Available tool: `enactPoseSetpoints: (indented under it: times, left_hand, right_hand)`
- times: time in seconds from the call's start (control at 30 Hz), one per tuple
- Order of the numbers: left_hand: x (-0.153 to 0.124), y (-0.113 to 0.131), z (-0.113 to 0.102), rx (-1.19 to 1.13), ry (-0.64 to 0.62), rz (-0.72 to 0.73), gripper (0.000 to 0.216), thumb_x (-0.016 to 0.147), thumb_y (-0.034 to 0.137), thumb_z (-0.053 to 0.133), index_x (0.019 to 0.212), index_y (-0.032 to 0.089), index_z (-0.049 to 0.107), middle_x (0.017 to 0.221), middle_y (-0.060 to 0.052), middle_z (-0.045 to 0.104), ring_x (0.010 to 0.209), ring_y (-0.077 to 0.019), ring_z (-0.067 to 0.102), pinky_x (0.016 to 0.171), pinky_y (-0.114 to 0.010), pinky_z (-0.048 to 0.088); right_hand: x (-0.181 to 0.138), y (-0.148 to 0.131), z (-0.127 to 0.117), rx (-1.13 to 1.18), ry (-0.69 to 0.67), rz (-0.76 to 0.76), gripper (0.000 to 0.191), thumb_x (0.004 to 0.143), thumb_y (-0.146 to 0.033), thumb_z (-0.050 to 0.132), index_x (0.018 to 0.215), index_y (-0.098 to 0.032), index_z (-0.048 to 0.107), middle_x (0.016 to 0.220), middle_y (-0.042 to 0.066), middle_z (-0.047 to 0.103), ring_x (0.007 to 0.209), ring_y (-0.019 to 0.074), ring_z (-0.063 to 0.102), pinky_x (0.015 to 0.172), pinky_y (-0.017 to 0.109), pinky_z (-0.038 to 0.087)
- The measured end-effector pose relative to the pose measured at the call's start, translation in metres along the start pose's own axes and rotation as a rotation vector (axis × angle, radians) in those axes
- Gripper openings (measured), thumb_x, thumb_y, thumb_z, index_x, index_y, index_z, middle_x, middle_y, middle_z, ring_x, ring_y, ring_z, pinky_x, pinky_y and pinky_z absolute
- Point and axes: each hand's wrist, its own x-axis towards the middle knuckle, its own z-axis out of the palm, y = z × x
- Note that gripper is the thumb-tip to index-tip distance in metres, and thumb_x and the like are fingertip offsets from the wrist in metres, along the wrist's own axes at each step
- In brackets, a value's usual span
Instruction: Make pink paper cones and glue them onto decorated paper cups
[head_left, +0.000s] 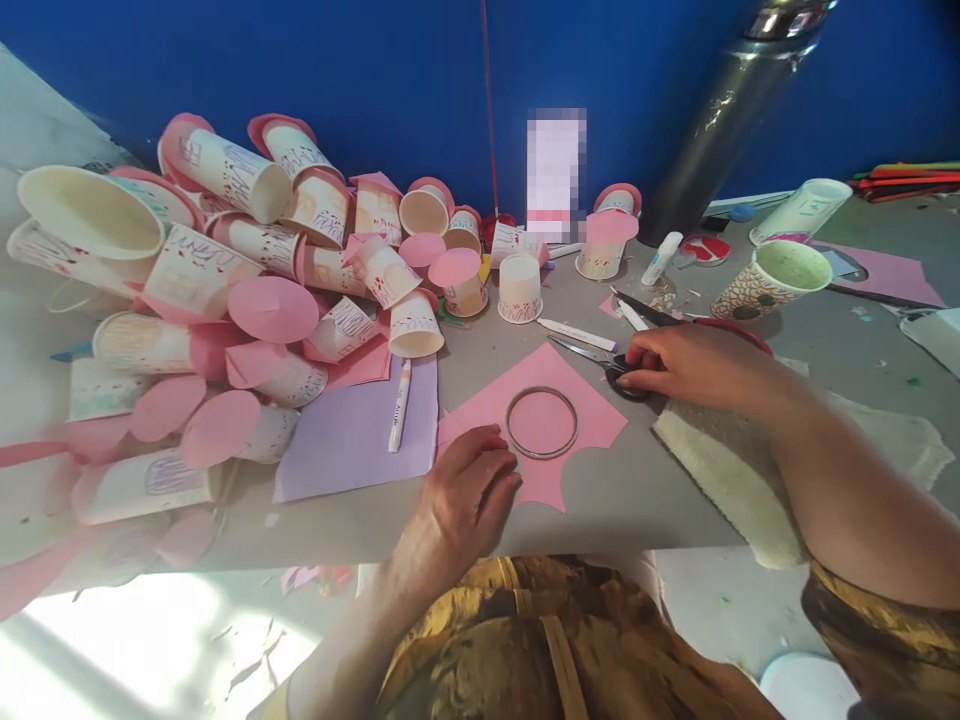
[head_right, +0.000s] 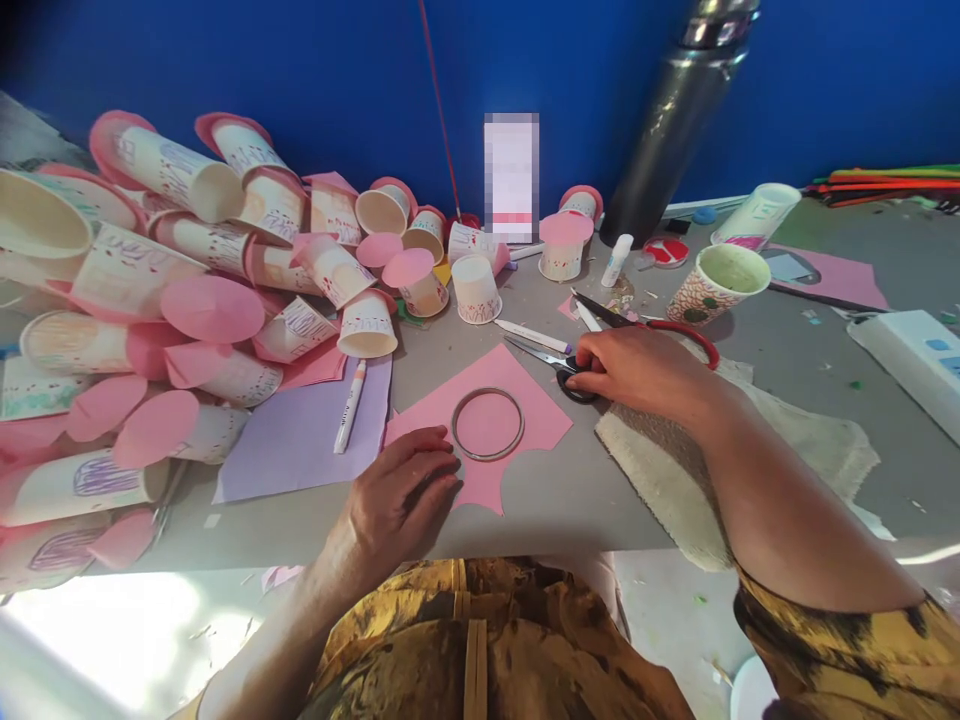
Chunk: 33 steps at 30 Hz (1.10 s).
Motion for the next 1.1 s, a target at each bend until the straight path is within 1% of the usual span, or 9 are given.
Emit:
enactPoseSetpoints:
  times: [0.13, 0.23, 0.37, 0.53, 0.7, 0.83, 0.93, 1.03, 1.1]
  left_hand:
    - [-0.004, -0.007, 0.006, 0.027, 0.016, 0.062, 0.020, 0.094, 0.015, 0.057, 0.112, 0.018, 0.068, 0.118, -0.014, 0.067, 0.117, -0.0239, 0.064, 0.100, -0.039, 0.055]
    - [-0.004, -0.008, 0.006, 0.059, -0.012, 0.082, 0.023, 0.094, 0.015, 0.058, 0.116, 0.017, 0.066, 0.121, -0.015, 0.065, 0.118, -0.0246, 0.062, 0.101, -0.041, 0.054]
    - [-0.003, -0.008, 0.004, 0.063, -0.051, 0.078, 0.024, 0.095, 0.015, 0.057, 0.117, 0.018, 0.065, 0.122, -0.015, 0.063, 0.119, -0.0247, 0.060, 0.100, -0.041, 0.054]
    - [-0.003, -0.009, 0.004, 0.076, -0.065, 0.087, 0.024, 0.095, 0.017, 0.058, 0.118, 0.019, 0.064, 0.121, -0.015, 0.063, 0.118, -0.0259, 0.060, 0.099, -0.043, 0.054]
    - [-0.001, -0.007, 0.003, 0.055, -0.047, 0.059, 0.019, 0.095, 0.016, 0.056, 0.112, 0.018, 0.065, 0.119, -0.014, 0.066, 0.116, -0.0244, 0.062, 0.099, -0.041, 0.054]
    - [0.002, -0.003, -0.002, 0.039, -0.035, 0.031, 0.016, 0.095, 0.013, 0.055, 0.105, 0.018, 0.065, 0.116, -0.013, 0.068, 0.113, -0.0222, 0.065, 0.098, -0.038, 0.056]
    - [0.003, 0.001, -0.005, 0.052, 0.040, 0.040, 0.016, 0.094, 0.010, 0.054, 0.102, 0.019, 0.065, 0.113, -0.011, 0.068, 0.113, -0.0213, 0.065, 0.097, -0.037, 0.056]
    - [0.003, 0.006, -0.002, 0.090, 0.073, 0.101, 0.020, 0.094, 0.009, 0.056, 0.108, 0.019, 0.064, 0.111, -0.011, 0.067, 0.119, -0.0244, 0.061, 0.099, -0.042, 0.055]
    - [0.003, 0.012, 0.004, 0.118, 0.036, 0.138, 0.025, 0.094, 0.012, 0.058, 0.117, 0.019, 0.063, 0.116, -0.013, 0.066, 0.126, -0.0281, 0.056, 0.102, -0.046, 0.053]
  right_hand:
    - [-0.001, -0.011, -0.003, 0.033, 0.070, -0.016, 0.020, 0.086, -0.045, 0.066, 0.083, -0.026, 0.066, 0.073, -0.001, 0.074, 0.067, 0.0199, 0.065, 0.058, 0.031, 0.038]
    - [-0.005, -0.020, -0.004, 0.088, 0.106, -0.097, 0.018, 0.089, -0.042, 0.064, 0.081, -0.025, 0.066, 0.074, -0.001, 0.072, 0.067, 0.0175, 0.063, 0.060, 0.029, 0.038]
    - [-0.009, -0.031, -0.002, 0.145, 0.044, -0.237, 0.018, 0.086, -0.043, 0.070, 0.085, -0.025, 0.067, 0.079, -0.001, 0.071, 0.069, 0.0156, 0.061, 0.061, 0.027, 0.038]
    - [-0.012, -0.042, 0.007, 0.121, 0.036, -0.302, 0.022, 0.084, -0.045, 0.073, 0.083, -0.024, 0.066, 0.081, 0.000, 0.071, 0.072, 0.0168, 0.062, 0.062, 0.027, 0.036]
    - [-0.011, -0.047, 0.011, 0.101, 0.010, -0.321, 0.020, 0.084, -0.043, 0.073, 0.082, -0.024, 0.067, 0.080, -0.001, 0.071, 0.070, 0.0160, 0.061, 0.062, 0.027, 0.035]
    - [-0.010, -0.046, 0.012, 0.074, 0.000, -0.325, 0.021, 0.085, -0.044, 0.072, 0.083, -0.024, 0.067, 0.079, -0.001, 0.072, 0.071, 0.0167, 0.062, 0.062, 0.027, 0.034]
    - [-0.010, -0.044, 0.011, 0.078, 0.018, -0.321, 0.022, 0.089, -0.045, 0.069, 0.084, -0.024, 0.068, 0.081, 0.000, 0.072, 0.073, 0.0172, 0.063, 0.063, 0.028, 0.035]
    - [-0.010, -0.042, 0.009, 0.124, 0.080, -0.275, 0.023, 0.093, -0.044, 0.063, 0.084, -0.024, 0.069, 0.081, 0.000, 0.073, 0.072, 0.0167, 0.063, 0.062, 0.028, 0.035]
    - [-0.010, -0.039, 0.006, 0.133, 0.158, -0.220, 0.023, 0.094, -0.043, 0.060, 0.084, -0.024, 0.069, 0.080, 0.001, 0.074, 0.071, 0.0169, 0.064, 0.062, 0.028, 0.035]
